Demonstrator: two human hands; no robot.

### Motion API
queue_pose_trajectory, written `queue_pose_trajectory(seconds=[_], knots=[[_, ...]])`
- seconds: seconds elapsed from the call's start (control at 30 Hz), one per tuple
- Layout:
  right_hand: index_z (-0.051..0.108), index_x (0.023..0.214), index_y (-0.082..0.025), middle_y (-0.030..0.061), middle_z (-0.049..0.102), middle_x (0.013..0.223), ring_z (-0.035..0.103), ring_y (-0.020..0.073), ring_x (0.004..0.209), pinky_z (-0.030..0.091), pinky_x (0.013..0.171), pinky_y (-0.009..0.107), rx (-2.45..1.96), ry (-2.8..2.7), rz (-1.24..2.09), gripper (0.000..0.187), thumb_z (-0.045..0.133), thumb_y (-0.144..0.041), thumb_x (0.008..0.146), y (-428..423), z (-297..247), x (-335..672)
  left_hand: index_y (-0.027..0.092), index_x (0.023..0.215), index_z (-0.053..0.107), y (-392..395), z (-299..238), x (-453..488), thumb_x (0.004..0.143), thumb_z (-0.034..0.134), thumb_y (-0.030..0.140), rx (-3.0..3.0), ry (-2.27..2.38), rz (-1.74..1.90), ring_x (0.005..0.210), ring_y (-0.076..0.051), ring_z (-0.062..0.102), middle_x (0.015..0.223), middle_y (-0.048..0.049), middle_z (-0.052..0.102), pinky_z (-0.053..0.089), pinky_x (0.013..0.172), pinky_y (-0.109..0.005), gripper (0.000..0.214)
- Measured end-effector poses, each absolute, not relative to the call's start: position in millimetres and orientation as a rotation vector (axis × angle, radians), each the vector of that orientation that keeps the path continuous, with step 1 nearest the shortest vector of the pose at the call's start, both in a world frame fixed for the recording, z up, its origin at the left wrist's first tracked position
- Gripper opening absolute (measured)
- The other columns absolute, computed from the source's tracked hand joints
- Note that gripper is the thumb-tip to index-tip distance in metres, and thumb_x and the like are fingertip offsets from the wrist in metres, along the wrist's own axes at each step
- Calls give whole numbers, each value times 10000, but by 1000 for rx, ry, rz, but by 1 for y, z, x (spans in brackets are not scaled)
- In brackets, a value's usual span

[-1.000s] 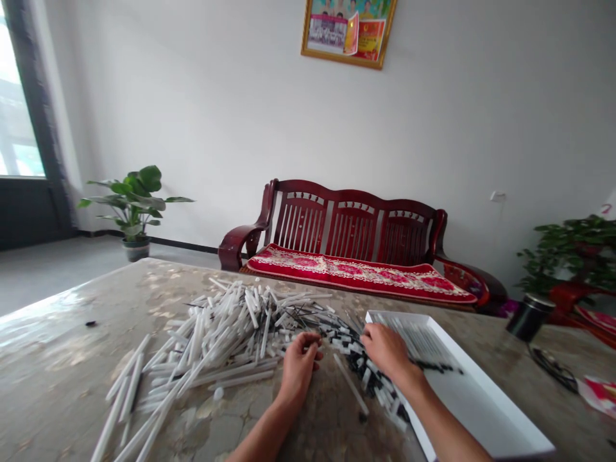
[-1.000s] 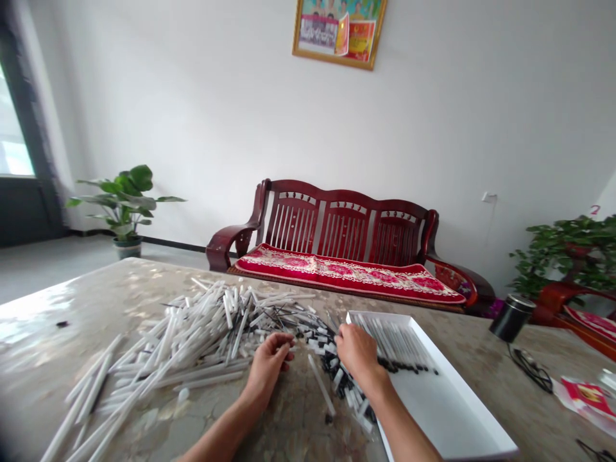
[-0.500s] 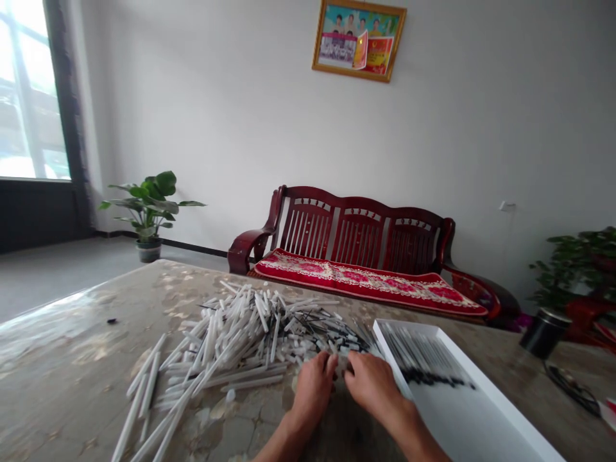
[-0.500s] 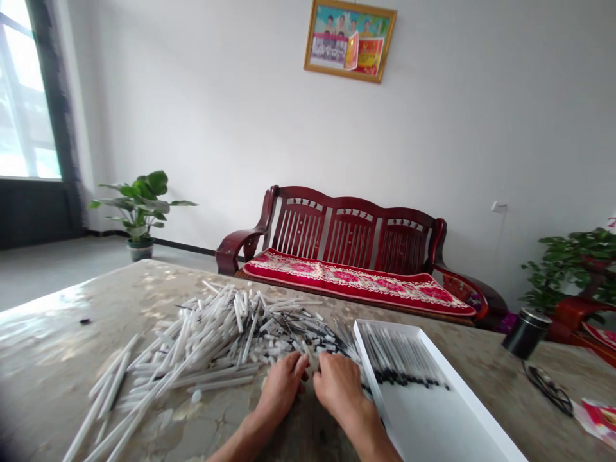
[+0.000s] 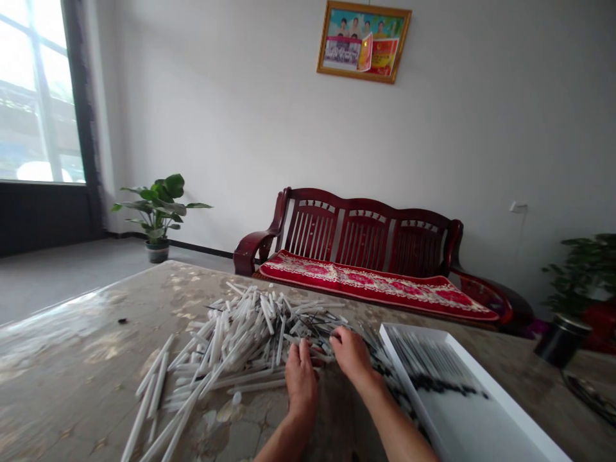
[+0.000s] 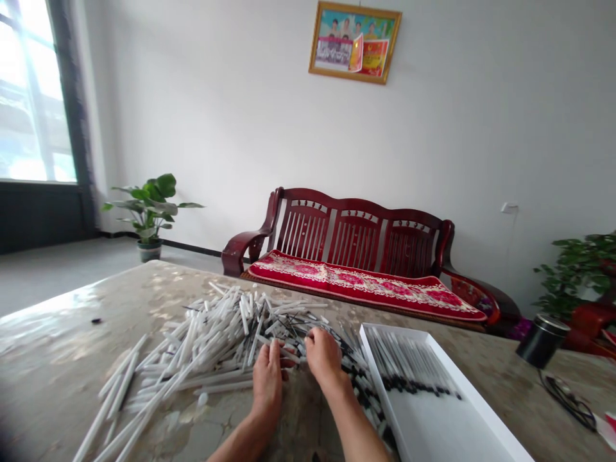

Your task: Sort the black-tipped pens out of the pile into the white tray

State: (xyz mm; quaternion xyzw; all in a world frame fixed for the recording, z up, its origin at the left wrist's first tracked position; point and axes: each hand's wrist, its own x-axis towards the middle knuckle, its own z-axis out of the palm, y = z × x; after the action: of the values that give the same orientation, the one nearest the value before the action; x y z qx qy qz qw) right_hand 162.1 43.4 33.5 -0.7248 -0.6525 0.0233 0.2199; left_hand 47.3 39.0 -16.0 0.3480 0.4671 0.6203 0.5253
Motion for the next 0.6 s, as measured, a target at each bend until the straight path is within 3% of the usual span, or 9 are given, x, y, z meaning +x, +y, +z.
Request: queue_pose_trajectory(seconds=[0.13, 0.3, 0.47, 0.6], knots=[[658, 1106, -202, 100, 674, 1110, 639, 196, 955, 494, 807, 294, -2014, -1842, 39, 241, 628, -289, 884, 54, 31, 147, 201, 865, 508, 39, -17, 48, 819, 493, 492, 809, 1146, 1514, 588, -179, 643, 795, -64, 675, 437, 429, -249, 295], [556, 1235, -190, 72, 581, 1243, 610, 216, 1044, 535, 869, 431, -2030, -1885, 68, 360, 590, -373, 927, 58, 35, 145, 197, 879, 510, 39, -18, 50, 797, 526, 472, 795, 1121, 1541, 605, -181, 639, 764, -35, 633, 484, 460, -269, 288], [644, 1089, -181, 104, 655, 1146, 626, 202, 1039, 497, 864, 306, -2053, -1862, 93, 196, 575, -205, 907, 45, 41, 155, 191, 839, 517, 39, -20, 51, 766, 571, 509, 755, 1067, 1547, 614, -192, 648, 725, -29, 625, 493, 461, -273, 330], [658, 871, -177, 69, 726, 913, 676, 179, 906, 471, 740, 238, -2042, -1788, 231, 214, 496, -76, 774, 19, 46, 170, 185, 851, 524, 40, -20, 51, 782, 561, 504, 726, 1053, 1557, 641, -190, 656, 768, -47, 653, 499, 479, -272, 328]])
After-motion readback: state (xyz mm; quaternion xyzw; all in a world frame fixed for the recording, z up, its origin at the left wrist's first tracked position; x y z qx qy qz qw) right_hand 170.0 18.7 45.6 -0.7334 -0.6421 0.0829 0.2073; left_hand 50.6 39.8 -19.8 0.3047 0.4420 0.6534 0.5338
